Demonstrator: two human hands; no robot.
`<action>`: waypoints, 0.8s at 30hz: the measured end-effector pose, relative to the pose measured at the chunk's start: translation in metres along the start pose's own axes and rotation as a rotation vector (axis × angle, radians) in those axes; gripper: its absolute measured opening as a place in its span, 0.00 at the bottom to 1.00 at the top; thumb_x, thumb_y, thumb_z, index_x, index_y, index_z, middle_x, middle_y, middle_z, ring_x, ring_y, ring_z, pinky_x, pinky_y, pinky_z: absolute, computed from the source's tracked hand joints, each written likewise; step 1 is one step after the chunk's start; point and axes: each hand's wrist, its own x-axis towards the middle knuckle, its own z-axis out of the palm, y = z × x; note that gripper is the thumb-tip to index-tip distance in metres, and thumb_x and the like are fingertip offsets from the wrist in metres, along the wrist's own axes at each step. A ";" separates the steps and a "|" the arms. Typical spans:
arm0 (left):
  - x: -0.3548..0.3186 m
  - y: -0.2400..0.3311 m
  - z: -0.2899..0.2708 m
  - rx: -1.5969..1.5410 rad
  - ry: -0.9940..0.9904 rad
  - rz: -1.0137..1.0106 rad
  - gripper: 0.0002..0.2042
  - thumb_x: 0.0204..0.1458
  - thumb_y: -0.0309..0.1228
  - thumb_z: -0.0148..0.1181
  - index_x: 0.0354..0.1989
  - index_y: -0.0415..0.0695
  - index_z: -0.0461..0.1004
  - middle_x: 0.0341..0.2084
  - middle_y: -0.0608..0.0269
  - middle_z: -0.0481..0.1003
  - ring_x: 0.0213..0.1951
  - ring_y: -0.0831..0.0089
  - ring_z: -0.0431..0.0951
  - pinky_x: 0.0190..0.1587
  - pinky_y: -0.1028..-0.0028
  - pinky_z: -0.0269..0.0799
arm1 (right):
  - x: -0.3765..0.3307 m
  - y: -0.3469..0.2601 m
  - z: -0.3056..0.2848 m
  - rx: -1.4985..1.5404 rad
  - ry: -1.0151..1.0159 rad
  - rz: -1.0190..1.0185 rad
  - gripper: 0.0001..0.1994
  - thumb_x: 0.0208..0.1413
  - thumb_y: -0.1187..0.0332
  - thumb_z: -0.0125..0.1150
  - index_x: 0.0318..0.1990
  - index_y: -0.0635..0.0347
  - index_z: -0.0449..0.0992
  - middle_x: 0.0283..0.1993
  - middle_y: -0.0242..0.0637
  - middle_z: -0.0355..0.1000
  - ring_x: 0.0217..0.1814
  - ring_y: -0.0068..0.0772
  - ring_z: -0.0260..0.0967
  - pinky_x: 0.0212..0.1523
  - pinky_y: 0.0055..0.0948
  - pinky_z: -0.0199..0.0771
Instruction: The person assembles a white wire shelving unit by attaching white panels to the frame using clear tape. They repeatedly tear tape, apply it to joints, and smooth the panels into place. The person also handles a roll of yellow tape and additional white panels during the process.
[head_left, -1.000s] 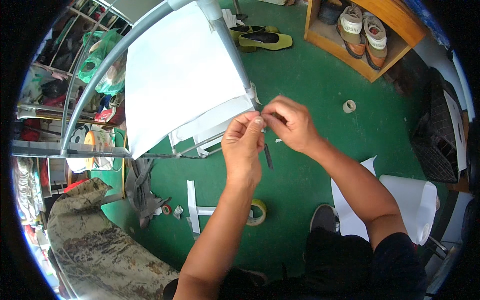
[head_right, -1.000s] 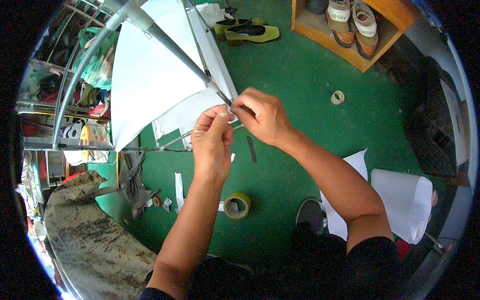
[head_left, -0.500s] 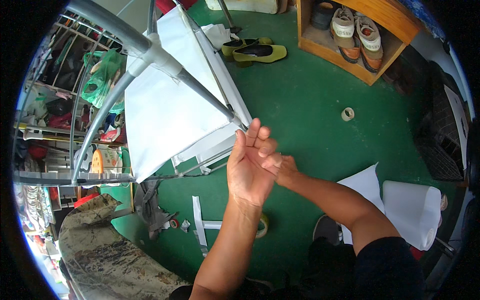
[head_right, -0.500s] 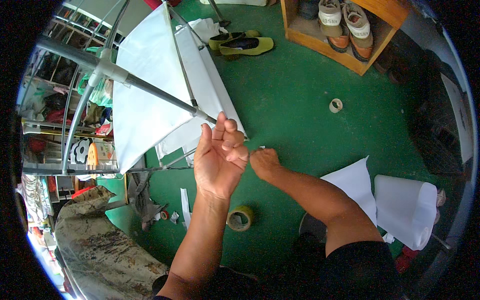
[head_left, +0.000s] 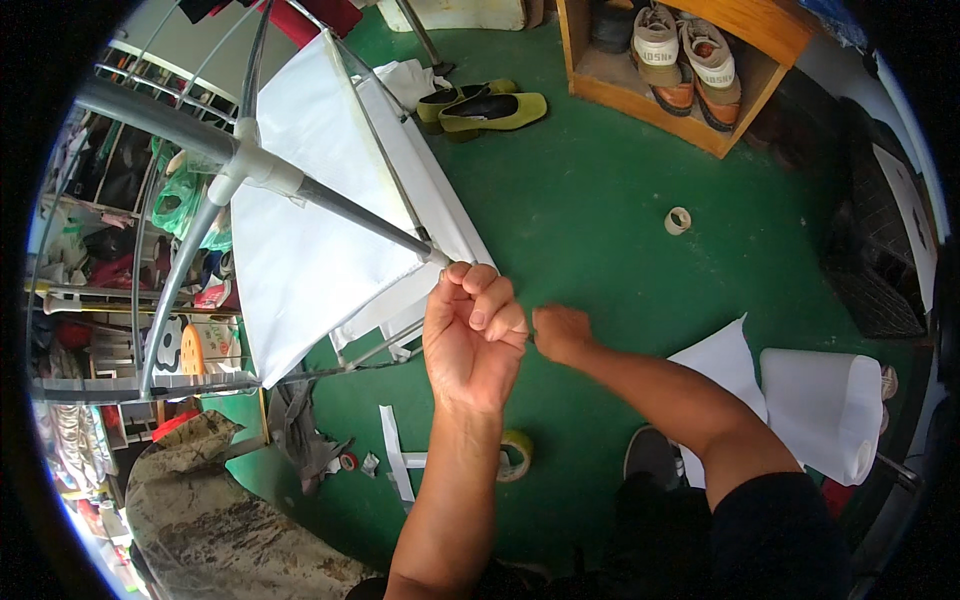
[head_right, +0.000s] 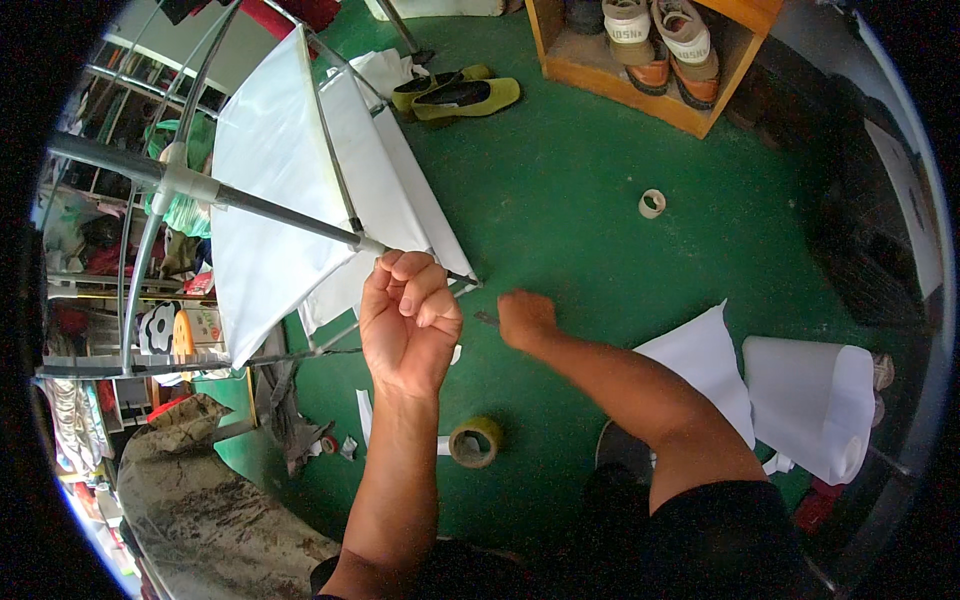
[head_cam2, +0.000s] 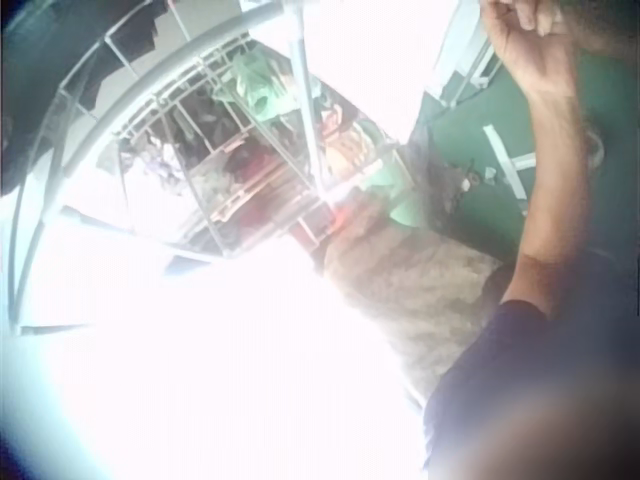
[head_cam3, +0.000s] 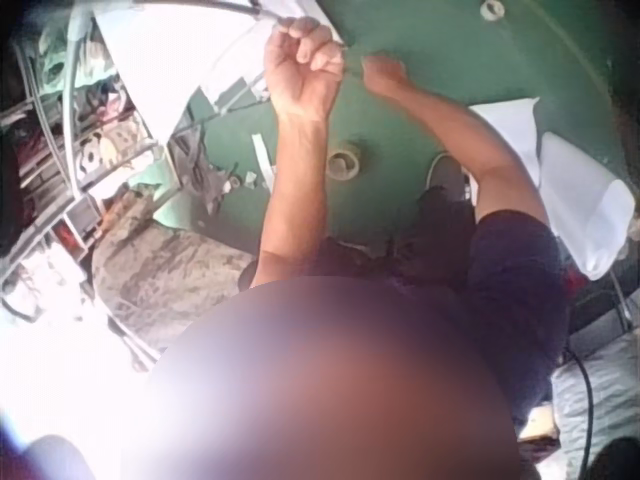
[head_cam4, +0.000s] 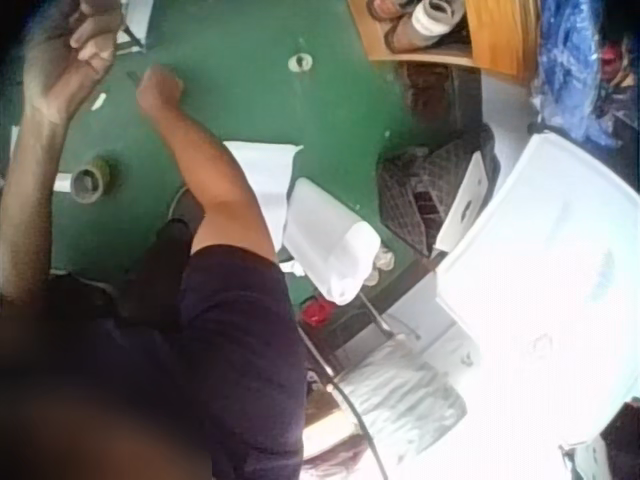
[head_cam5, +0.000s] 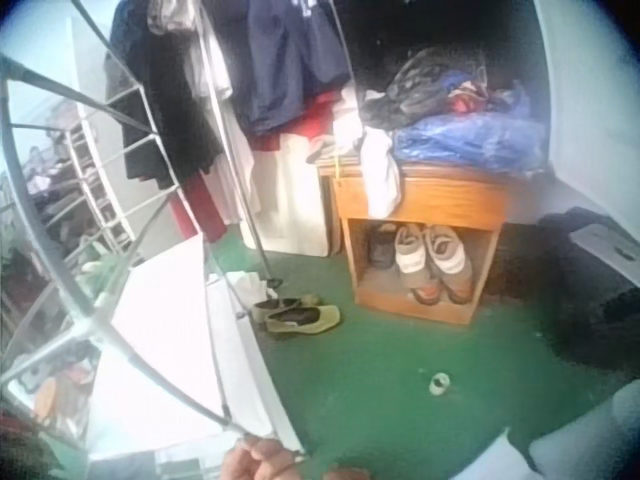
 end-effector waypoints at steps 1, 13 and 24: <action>-0.001 0.001 -0.001 -0.005 0.005 -0.011 0.07 0.65 0.29 0.51 0.37 0.42 0.75 0.29 0.66 0.70 0.24 0.79 0.59 0.24 0.78 0.53 | 0.007 -0.001 -0.015 0.234 0.123 -0.038 0.07 0.58 0.70 0.58 0.39 0.60 0.80 0.40 0.45 0.80 0.43 0.50 0.79 0.41 0.47 0.78; -0.004 0.012 -0.003 -0.026 0.026 -0.074 0.07 0.65 0.30 0.52 0.37 0.42 0.73 0.27 0.67 0.68 0.22 0.79 0.58 0.23 0.78 0.52 | 0.016 -0.082 -0.212 1.326 -0.036 -0.580 0.08 0.63 0.71 0.64 0.42 0.68 0.83 0.38 0.32 0.79 0.43 0.22 0.74 0.45 0.23 0.75; -0.011 0.017 -0.008 0.001 0.022 -0.065 0.07 0.65 0.32 0.51 0.37 0.44 0.72 0.27 0.68 0.66 0.23 0.79 0.59 0.23 0.79 0.53 | 0.014 -0.089 -0.205 1.398 -0.162 -0.648 0.06 0.62 0.70 0.65 0.38 0.65 0.79 0.30 0.28 0.75 0.32 0.18 0.72 0.34 0.21 0.73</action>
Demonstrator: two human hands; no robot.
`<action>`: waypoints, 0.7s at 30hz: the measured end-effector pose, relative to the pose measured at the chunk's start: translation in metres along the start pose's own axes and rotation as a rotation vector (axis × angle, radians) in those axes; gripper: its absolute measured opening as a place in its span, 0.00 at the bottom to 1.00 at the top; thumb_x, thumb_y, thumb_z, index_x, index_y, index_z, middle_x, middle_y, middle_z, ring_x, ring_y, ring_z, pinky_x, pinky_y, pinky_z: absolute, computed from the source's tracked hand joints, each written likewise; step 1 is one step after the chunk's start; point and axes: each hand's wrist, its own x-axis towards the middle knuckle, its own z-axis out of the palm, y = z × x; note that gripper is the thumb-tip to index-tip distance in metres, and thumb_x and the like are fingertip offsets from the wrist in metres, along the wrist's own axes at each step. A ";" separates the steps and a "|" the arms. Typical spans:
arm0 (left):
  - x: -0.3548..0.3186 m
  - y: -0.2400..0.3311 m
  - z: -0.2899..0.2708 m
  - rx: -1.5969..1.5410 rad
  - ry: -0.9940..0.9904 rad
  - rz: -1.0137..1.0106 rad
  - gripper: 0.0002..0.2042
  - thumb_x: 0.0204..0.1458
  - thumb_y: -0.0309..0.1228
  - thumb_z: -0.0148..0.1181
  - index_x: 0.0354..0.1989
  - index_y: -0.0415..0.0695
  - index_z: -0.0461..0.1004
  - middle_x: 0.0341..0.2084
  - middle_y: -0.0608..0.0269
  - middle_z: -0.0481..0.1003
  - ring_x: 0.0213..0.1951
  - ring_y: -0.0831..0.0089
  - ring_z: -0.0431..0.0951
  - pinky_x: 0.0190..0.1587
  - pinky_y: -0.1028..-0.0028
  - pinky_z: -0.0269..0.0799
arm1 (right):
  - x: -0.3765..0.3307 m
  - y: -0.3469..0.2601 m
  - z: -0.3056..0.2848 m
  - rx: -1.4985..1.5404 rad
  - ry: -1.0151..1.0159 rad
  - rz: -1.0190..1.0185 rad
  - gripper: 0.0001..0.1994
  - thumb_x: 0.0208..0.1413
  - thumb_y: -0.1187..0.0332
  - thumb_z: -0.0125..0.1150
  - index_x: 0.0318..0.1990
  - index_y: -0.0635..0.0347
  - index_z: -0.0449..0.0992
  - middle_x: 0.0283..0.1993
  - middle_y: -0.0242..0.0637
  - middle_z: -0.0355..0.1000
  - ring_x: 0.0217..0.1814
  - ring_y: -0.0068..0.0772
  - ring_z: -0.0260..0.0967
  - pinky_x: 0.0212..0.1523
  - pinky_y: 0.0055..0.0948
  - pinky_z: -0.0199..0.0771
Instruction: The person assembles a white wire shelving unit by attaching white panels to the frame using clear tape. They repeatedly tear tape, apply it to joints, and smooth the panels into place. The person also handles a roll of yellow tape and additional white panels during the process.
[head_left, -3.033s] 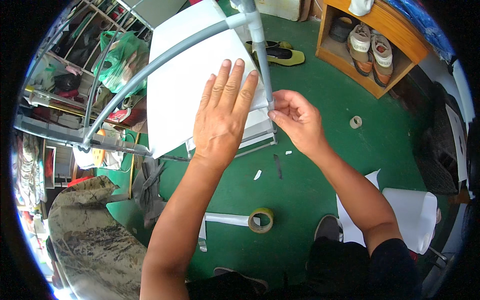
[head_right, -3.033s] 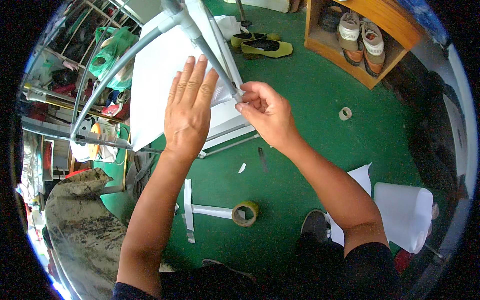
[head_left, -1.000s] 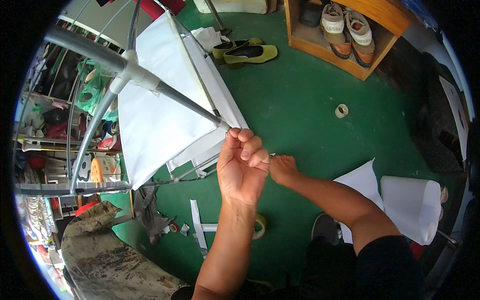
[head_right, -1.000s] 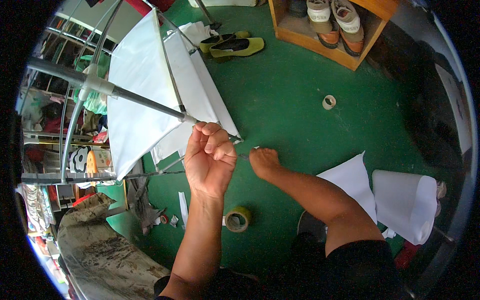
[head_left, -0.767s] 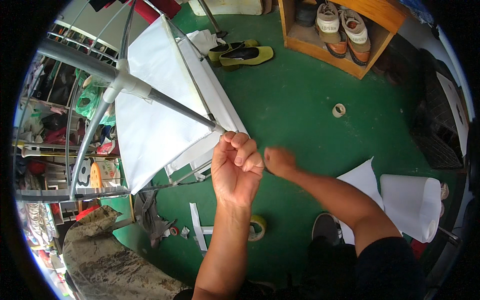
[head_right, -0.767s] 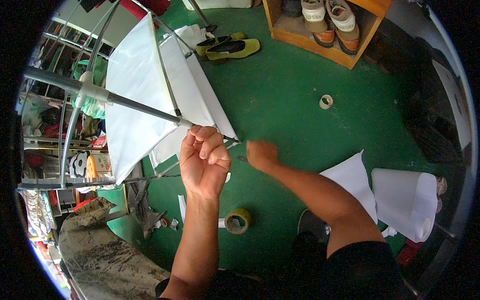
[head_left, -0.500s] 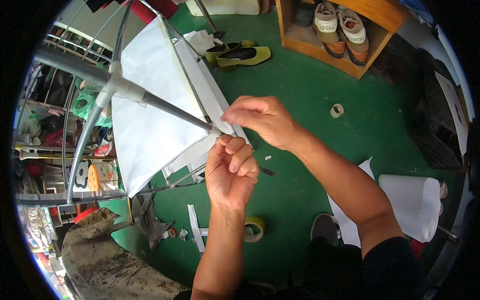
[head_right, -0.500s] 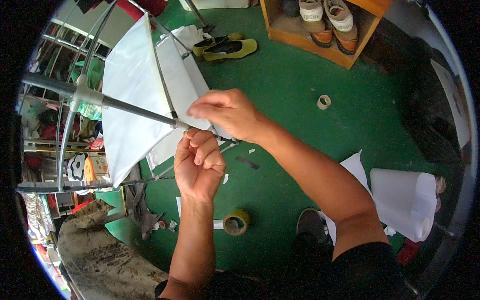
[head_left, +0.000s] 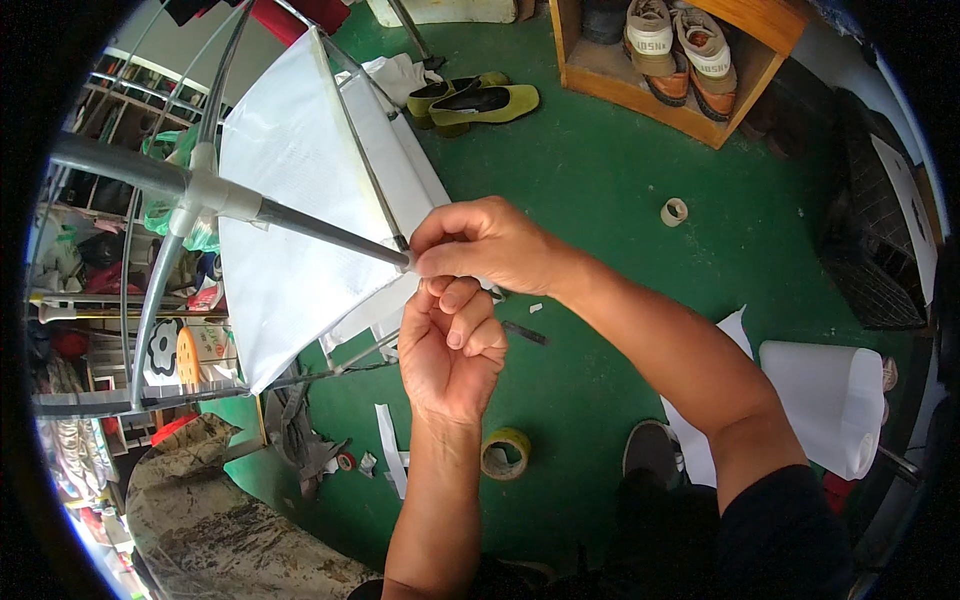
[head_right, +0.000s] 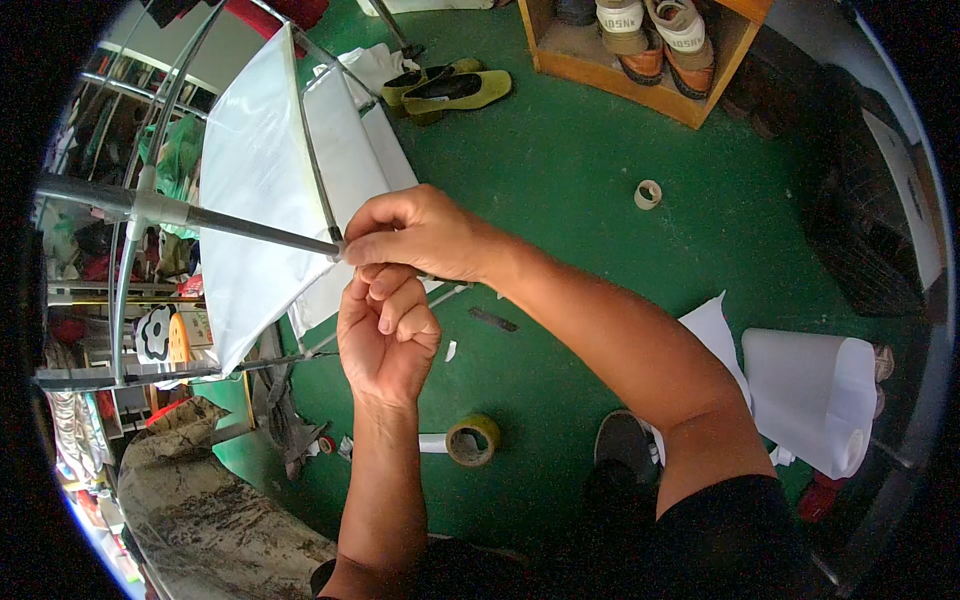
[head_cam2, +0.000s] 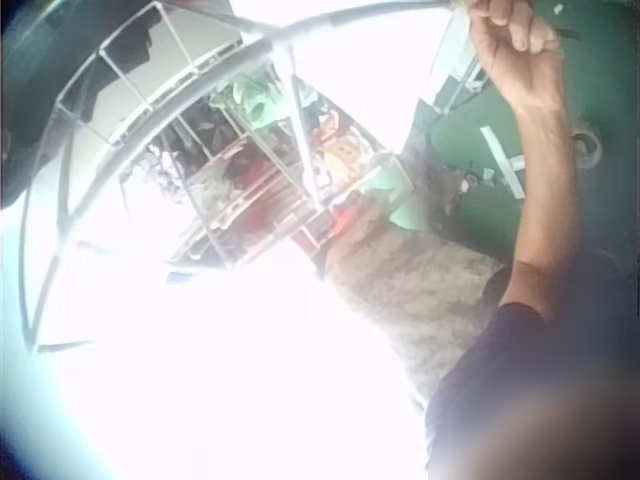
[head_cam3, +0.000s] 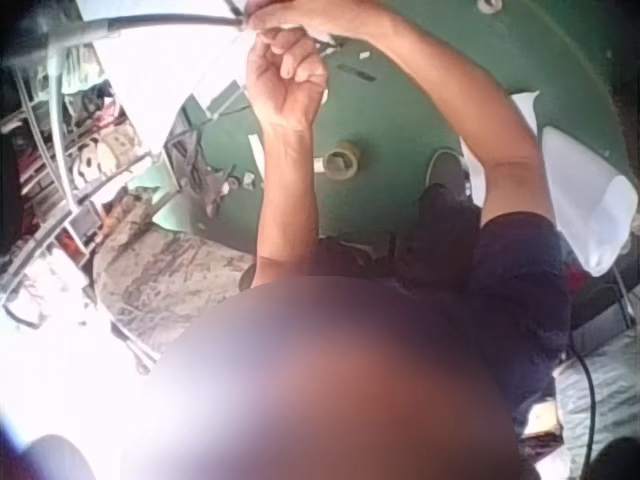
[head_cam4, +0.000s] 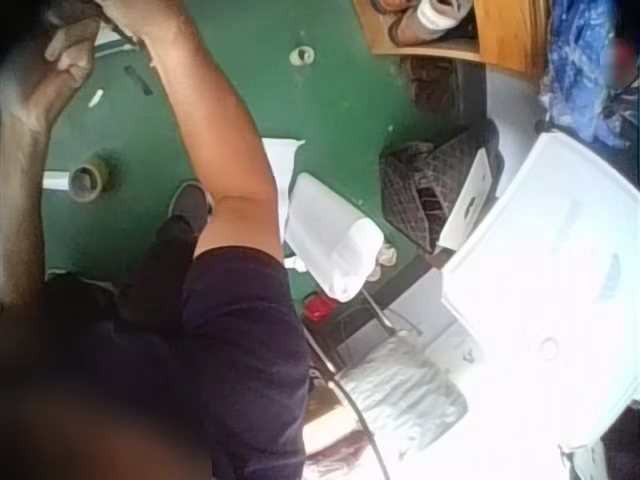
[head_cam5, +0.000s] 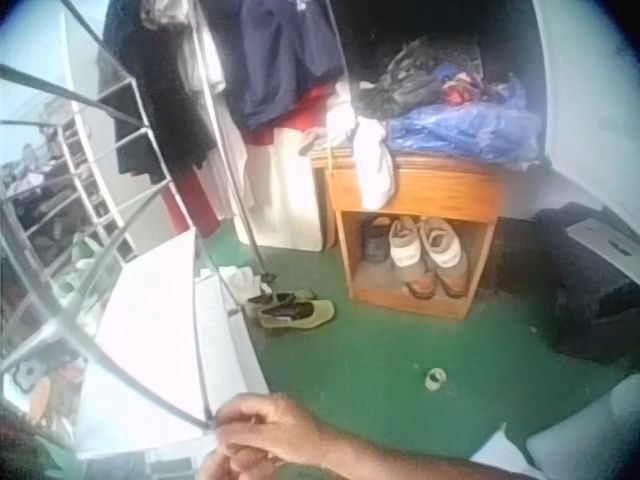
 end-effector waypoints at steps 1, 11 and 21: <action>-0.002 0.001 0.002 0.019 0.008 0.000 0.07 0.66 0.33 0.51 0.37 0.44 0.72 0.27 0.68 0.67 0.23 0.79 0.59 0.23 0.79 0.53 | -0.003 0.003 -0.003 -0.010 0.050 0.010 0.06 0.63 0.69 0.64 0.38 0.64 0.79 0.30 0.28 0.75 0.33 0.18 0.72 0.34 0.22 0.73; -0.011 -0.012 -0.003 0.730 0.257 0.508 0.07 0.68 0.35 0.53 0.44 0.45 0.71 0.28 0.69 0.72 0.22 0.82 0.59 0.23 0.80 0.53 | -0.128 0.184 -0.036 -1.460 -0.100 0.452 0.19 0.50 0.53 0.70 0.39 0.60 0.80 0.40 0.51 0.80 0.45 0.51 0.80 0.44 0.51 0.78; 0.001 -0.006 -0.009 1.237 0.330 0.875 0.03 0.61 0.24 0.63 0.37 0.42 0.74 0.28 0.74 0.72 0.28 0.87 0.65 0.29 0.83 0.57 | -0.134 0.198 -0.018 -1.451 0.055 0.509 0.08 0.57 0.72 0.54 0.37 0.62 0.81 0.40 0.49 0.80 0.46 0.51 0.81 0.47 0.50 0.79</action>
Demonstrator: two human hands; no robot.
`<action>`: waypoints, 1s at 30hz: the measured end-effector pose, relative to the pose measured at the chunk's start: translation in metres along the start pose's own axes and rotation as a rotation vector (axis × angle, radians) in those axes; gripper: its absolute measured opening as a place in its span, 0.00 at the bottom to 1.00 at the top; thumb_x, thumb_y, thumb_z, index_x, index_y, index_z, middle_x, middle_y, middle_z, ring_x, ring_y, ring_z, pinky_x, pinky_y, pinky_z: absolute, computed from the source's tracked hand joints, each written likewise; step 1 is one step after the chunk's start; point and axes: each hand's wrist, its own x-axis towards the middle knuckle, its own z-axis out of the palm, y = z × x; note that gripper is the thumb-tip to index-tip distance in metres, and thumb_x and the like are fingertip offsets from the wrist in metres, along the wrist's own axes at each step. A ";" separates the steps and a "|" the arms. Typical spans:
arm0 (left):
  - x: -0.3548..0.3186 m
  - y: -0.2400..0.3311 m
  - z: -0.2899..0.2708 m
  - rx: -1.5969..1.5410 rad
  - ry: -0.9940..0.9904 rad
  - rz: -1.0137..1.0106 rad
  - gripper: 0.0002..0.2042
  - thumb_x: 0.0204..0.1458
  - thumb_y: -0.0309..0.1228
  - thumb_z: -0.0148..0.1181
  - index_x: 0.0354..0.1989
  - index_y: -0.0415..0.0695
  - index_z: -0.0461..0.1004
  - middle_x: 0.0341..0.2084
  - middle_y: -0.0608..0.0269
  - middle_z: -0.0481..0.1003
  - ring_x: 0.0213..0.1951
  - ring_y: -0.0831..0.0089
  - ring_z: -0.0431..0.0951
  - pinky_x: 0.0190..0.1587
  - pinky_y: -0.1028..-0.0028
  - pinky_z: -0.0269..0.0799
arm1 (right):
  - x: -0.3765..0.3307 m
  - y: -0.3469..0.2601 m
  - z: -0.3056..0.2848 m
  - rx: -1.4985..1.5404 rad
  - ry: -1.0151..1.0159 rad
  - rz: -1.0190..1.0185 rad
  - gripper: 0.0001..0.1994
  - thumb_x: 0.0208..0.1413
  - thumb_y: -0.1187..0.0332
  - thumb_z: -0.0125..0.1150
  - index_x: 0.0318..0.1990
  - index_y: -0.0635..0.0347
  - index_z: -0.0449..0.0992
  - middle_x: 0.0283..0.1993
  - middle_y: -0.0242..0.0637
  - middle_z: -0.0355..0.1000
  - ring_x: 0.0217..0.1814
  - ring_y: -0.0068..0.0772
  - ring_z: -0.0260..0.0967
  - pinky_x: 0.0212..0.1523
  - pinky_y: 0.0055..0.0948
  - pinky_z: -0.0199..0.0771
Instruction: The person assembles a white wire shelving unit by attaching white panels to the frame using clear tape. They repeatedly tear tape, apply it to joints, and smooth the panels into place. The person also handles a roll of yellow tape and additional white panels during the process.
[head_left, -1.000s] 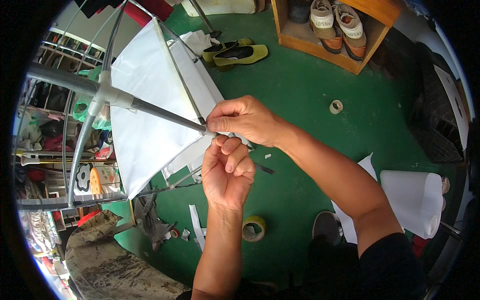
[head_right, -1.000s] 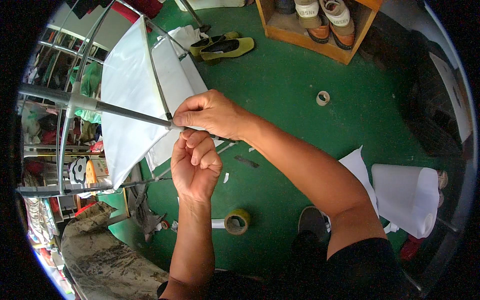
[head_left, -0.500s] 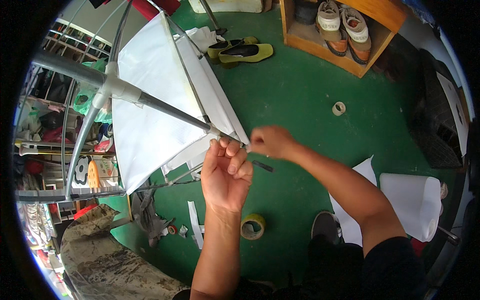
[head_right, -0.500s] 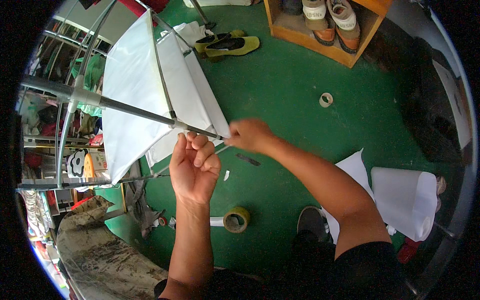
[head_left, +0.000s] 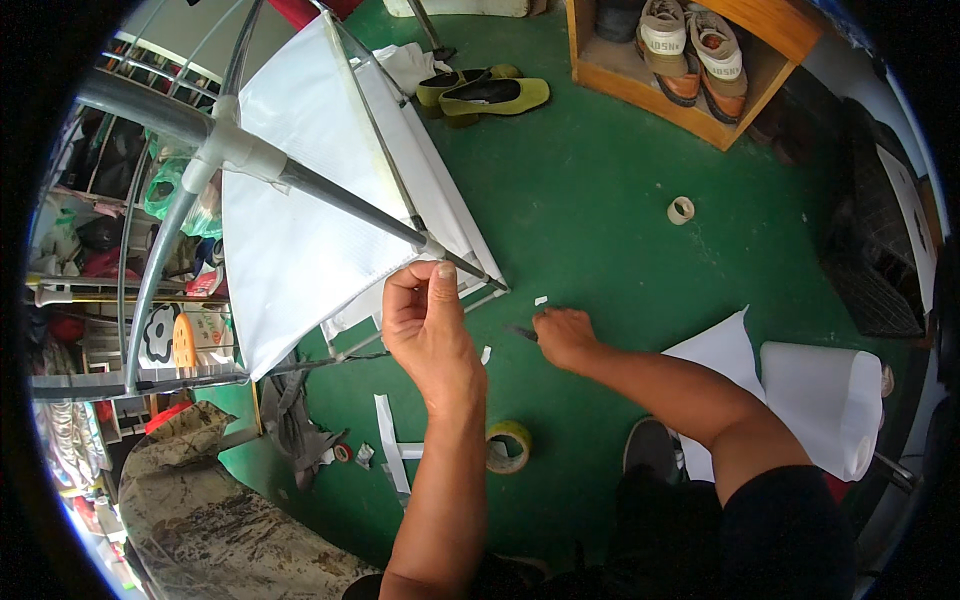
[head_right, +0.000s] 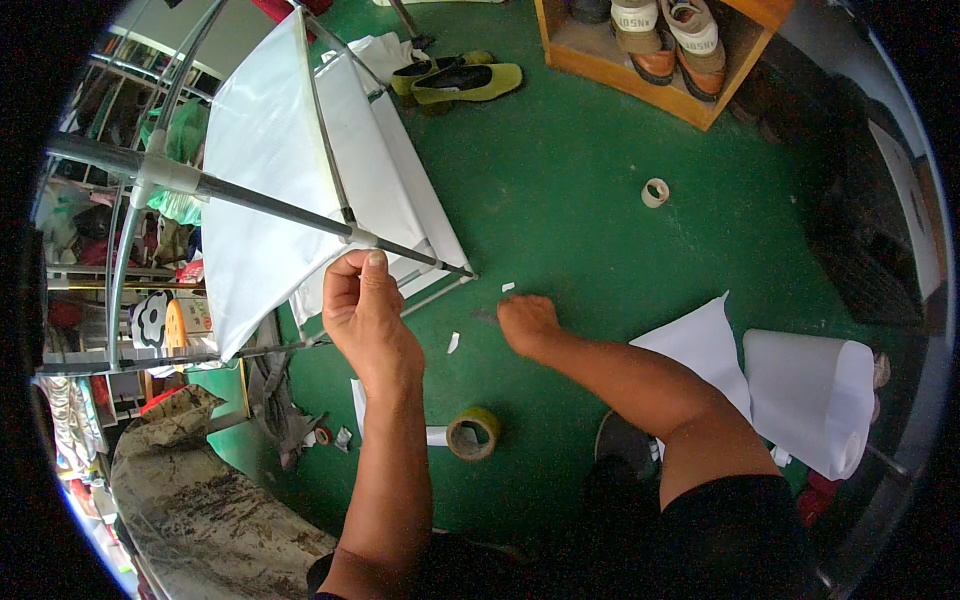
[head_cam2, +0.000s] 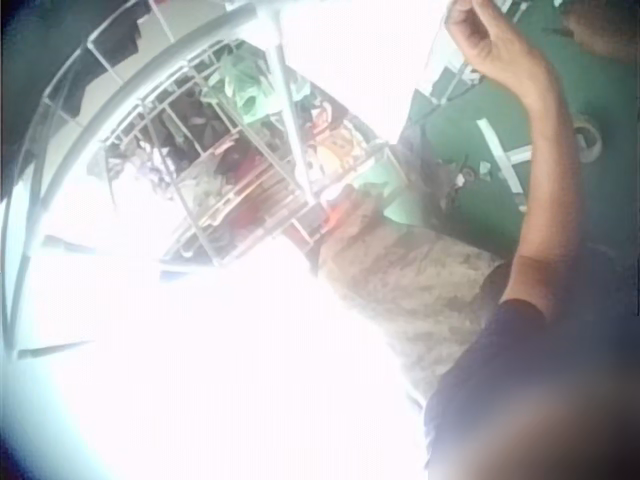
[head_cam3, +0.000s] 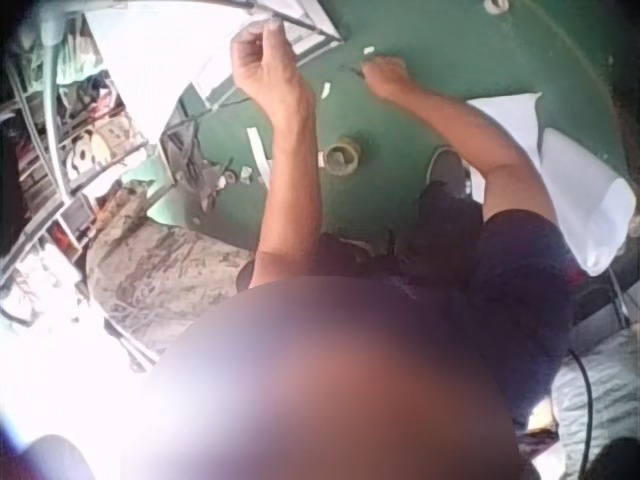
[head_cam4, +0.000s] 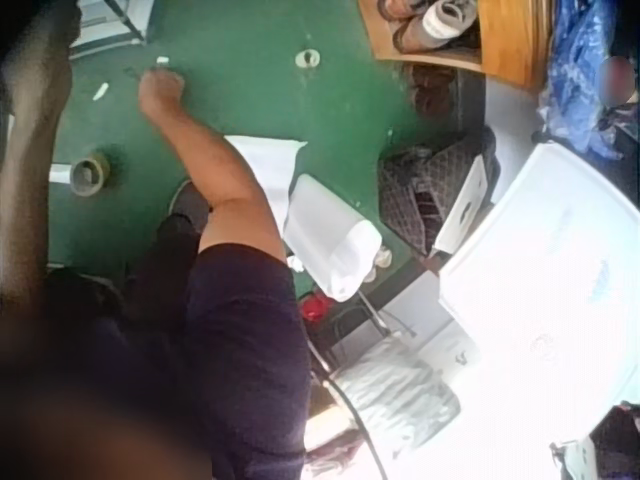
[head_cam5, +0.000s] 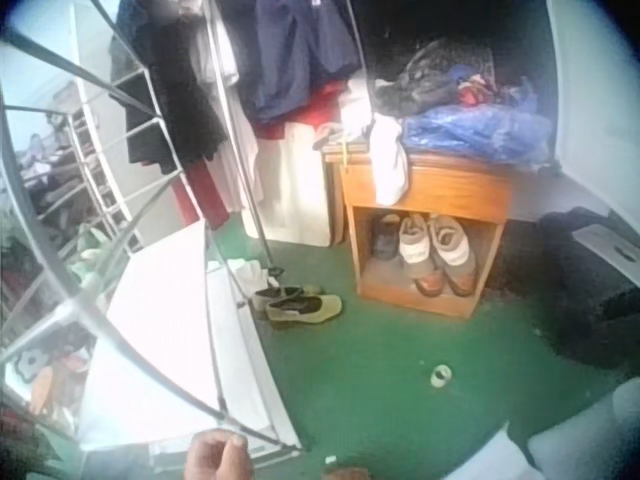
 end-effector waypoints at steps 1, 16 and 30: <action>0.001 0.000 -0.002 -0.006 -0.014 -0.018 0.03 0.61 0.22 0.63 0.37 0.41 0.74 0.30 0.73 0.73 0.31 0.87 0.67 0.32 0.84 0.60 | 0.000 0.000 0.000 -0.008 -0.007 0.010 0.08 0.57 0.72 0.54 0.37 0.62 0.81 0.41 0.50 0.80 0.47 0.51 0.80 0.47 0.50 0.79; 0.008 0.004 -0.014 0.058 -0.024 0.073 0.02 0.60 0.22 0.64 0.38 0.38 0.78 0.32 0.70 0.77 0.34 0.85 0.72 0.39 0.82 0.68 | -0.002 0.001 -0.117 0.699 0.489 -0.356 0.05 0.53 0.78 0.61 0.37 0.62 0.72 0.33 0.41 0.72 0.31 0.42 0.74 0.31 0.38 0.73; 0.002 -0.001 -0.004 0.103 -0.012 0.175 0.01 0.62 0.21 0.61 0.40 0.38 0.77 0.37 0.66 0.79 0.39 0.82 0.75 0.44 0.80 0.71 | -0.013 -0.051 -0.211 0.436 0.752 -0.592 0.06 0.48 0.81 0.64 0.34 0.62 0.76 0.29 0.39 0.67 0.27 0.41 0.70 0.27 0.36 0.70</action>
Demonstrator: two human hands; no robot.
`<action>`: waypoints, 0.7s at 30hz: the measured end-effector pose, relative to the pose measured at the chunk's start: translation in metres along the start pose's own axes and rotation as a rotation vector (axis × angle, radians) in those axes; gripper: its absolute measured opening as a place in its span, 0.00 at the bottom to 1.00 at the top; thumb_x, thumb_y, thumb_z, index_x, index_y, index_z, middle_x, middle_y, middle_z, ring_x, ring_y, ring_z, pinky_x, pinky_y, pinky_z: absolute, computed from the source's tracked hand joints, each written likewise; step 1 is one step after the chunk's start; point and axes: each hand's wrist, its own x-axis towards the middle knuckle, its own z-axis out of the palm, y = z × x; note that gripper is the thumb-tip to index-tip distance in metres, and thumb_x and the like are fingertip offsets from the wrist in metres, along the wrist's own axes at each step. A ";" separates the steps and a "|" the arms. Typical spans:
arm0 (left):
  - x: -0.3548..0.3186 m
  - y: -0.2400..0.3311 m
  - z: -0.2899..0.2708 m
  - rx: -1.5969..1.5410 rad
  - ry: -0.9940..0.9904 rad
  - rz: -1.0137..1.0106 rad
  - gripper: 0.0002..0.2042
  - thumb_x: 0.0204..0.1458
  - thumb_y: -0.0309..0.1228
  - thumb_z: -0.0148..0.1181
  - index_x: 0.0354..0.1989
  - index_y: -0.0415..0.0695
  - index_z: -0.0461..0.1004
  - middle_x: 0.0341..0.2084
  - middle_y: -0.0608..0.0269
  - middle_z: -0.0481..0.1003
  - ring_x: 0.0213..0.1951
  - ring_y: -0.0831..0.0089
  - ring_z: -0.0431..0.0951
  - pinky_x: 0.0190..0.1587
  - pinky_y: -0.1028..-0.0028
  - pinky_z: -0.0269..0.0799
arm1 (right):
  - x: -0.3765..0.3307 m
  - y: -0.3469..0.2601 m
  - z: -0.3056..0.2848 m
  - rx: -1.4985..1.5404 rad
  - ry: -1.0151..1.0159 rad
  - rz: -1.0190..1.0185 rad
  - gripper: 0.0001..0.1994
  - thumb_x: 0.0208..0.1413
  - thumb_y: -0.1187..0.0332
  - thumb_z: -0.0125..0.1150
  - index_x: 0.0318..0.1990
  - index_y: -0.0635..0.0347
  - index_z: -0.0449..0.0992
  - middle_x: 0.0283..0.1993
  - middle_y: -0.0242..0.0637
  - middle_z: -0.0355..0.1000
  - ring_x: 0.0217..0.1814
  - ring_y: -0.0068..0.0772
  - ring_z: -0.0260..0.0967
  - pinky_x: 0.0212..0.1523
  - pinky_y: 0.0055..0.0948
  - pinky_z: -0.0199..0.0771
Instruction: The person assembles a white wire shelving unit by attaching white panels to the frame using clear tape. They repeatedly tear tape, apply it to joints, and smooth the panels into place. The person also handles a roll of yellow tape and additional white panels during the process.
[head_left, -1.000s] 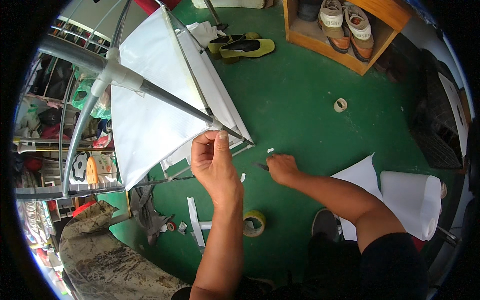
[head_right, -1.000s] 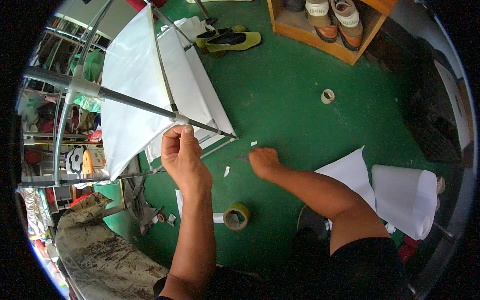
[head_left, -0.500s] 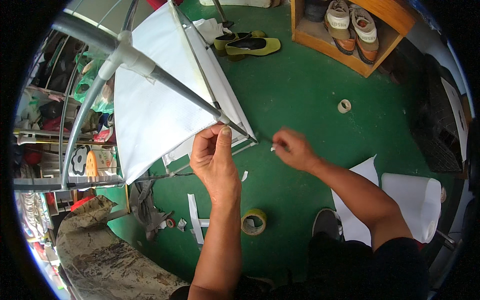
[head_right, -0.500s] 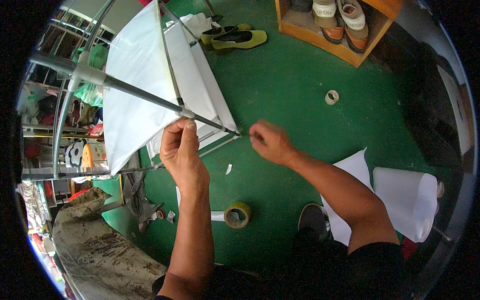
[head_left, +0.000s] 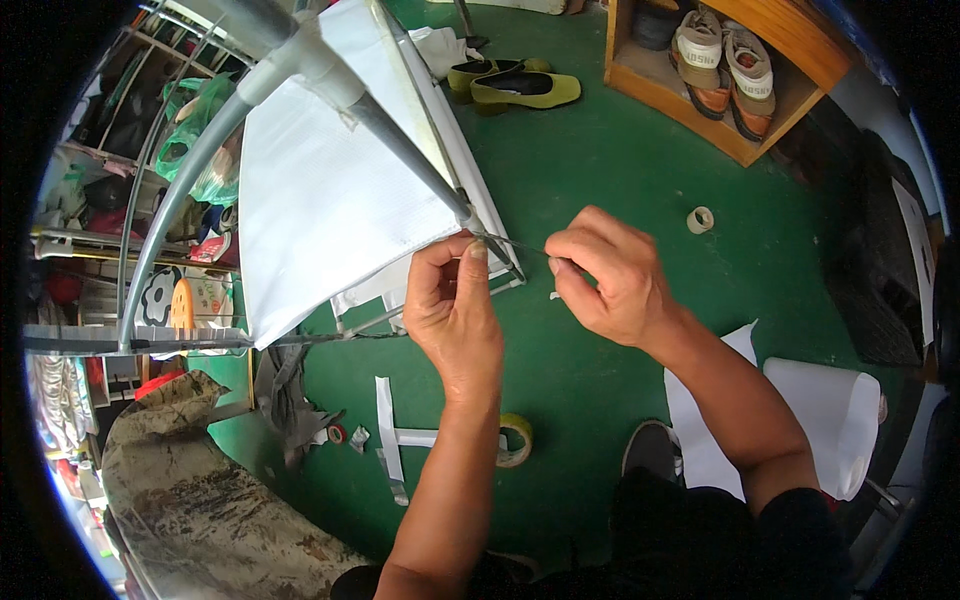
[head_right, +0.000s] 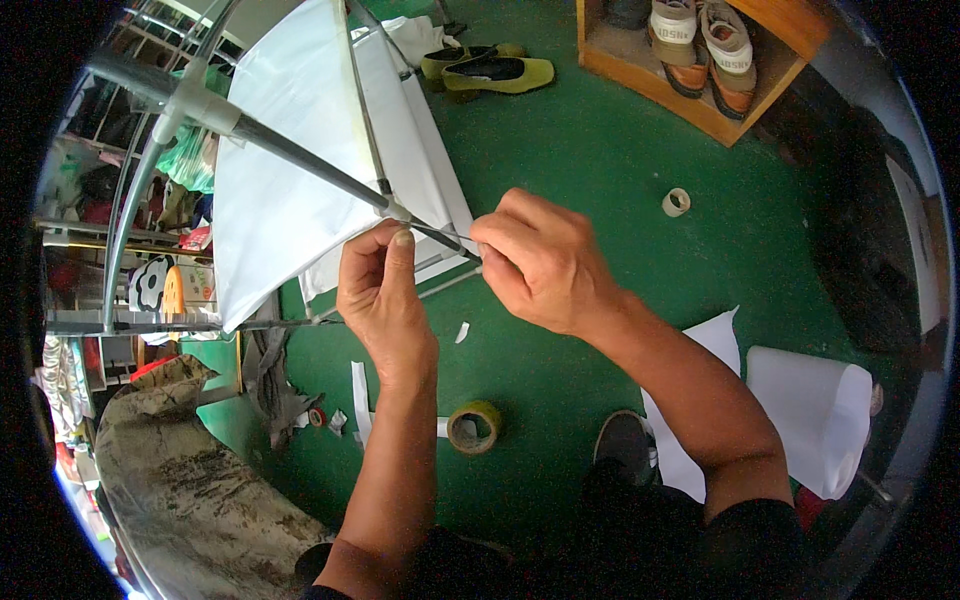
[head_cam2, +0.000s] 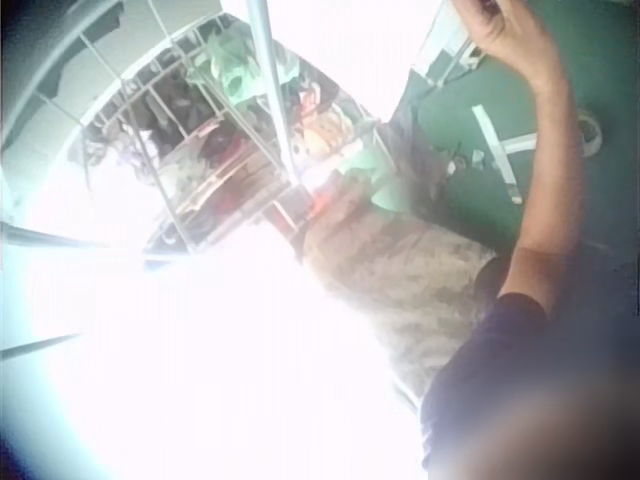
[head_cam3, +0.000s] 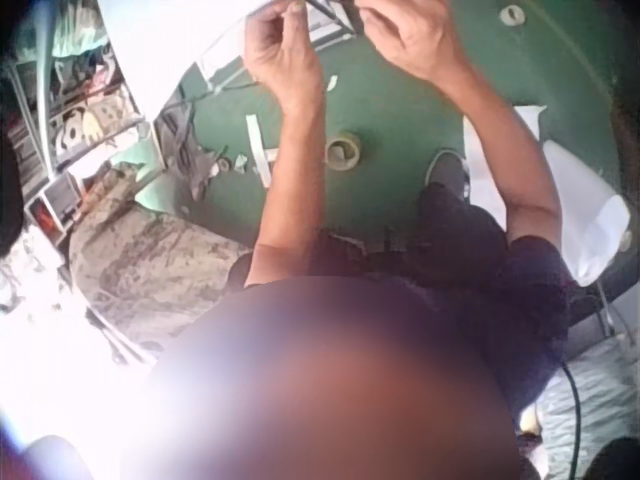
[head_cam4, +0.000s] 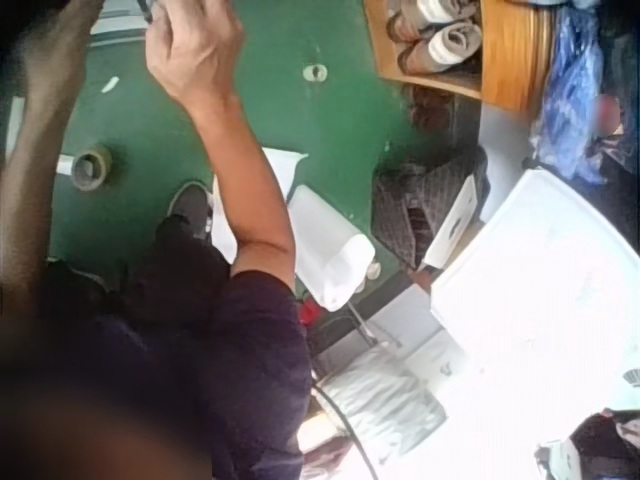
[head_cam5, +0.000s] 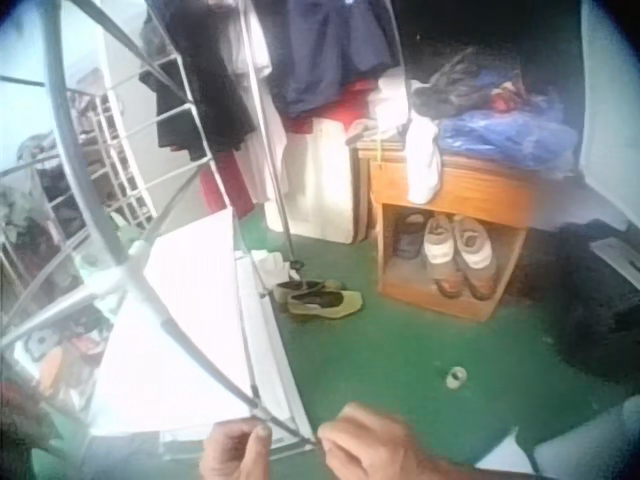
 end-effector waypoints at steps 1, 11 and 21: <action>0.000 -0.001 0.000 0.006 0.003 -0.001 0.01 0.62 0.21 0.61 0.40 0.38 0.77 0.37 0.66 0.79 0.39 0.82 0.75 0.45 0.80 0.71 | 0.000 0.000 0.000 0.014 -0.009 0.011 0.06 0.49 0.81 0.64 0.34 0.62 0.76 0.29 0.39 0.67 0.27 0.41 0.70 0.27 0.36 0.70; -0.001 0.001 0.000 -0.002 0.002 -0.007 0.01 0.61 0.21 0.62 0.39 0.39 0.77 0.36 0.67 0.78 0.38 0.83 0.74 0.44 0.81 0.71 | -0.002 0.000 -0.001 0.314 -0.056 0.307 0.06 0.56 0.81 0.61 0.40 0.62 0.74 0.33 0.34 0.71 0.28 0.26 0.69 0.28 0.30 0.70; -0.001 0.003 0.001 0.015 0.013 -0.038 0.01 0.60 0.21 0.63 0.38 0.39 0.77 0.34 0.69 0.77 0.36 0.83 0.73 0.39 0.81 0.69 | -0.012 -0.002 0.015 1.024 -0.023 0.717 0.09 0.62 0.78 0.62 0.47 0.60 0.72 0.36 0.27 0.71 0.36 0.16 0.68 0.37 0.20 0.71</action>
